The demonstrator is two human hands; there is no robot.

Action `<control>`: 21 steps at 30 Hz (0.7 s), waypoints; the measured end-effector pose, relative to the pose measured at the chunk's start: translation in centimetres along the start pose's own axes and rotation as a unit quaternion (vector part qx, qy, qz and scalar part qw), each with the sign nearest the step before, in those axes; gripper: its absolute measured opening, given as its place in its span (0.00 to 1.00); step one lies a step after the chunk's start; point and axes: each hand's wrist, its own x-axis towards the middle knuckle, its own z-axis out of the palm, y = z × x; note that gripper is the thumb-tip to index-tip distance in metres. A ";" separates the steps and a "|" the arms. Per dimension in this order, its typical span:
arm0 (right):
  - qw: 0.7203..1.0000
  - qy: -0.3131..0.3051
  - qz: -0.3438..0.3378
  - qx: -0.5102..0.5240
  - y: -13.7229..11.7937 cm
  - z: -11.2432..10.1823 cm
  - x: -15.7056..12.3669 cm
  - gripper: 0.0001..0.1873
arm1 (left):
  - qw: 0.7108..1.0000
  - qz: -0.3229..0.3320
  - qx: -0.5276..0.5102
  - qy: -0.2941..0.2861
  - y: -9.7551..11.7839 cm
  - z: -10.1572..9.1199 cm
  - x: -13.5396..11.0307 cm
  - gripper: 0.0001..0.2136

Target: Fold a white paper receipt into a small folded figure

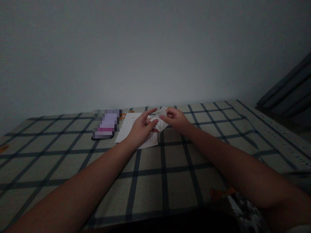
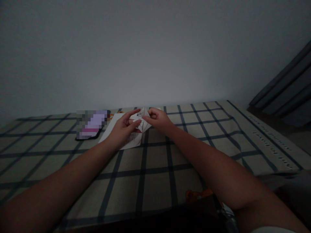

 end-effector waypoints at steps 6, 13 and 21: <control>1.000 0.004 -0.014 -0.011 0.0 0.0 -0.1 0.18 | 1.000 0.002 0.006 0.007 0.2 0.0 -0.1 0.29; 1.000 0.012 -0.025 0.002 0.1 0.0 0.0 0.17 | 1.000 -0.016 -0.013 -0.012 -0.1 0.0 0.0 0.33; 1.000 0.020 -0.013 -0.002 -0.3 0.1 -0.1 0.18 | 1.000 -0.008 0.007 -0.022 -0.2 -0.2 0.0 0.32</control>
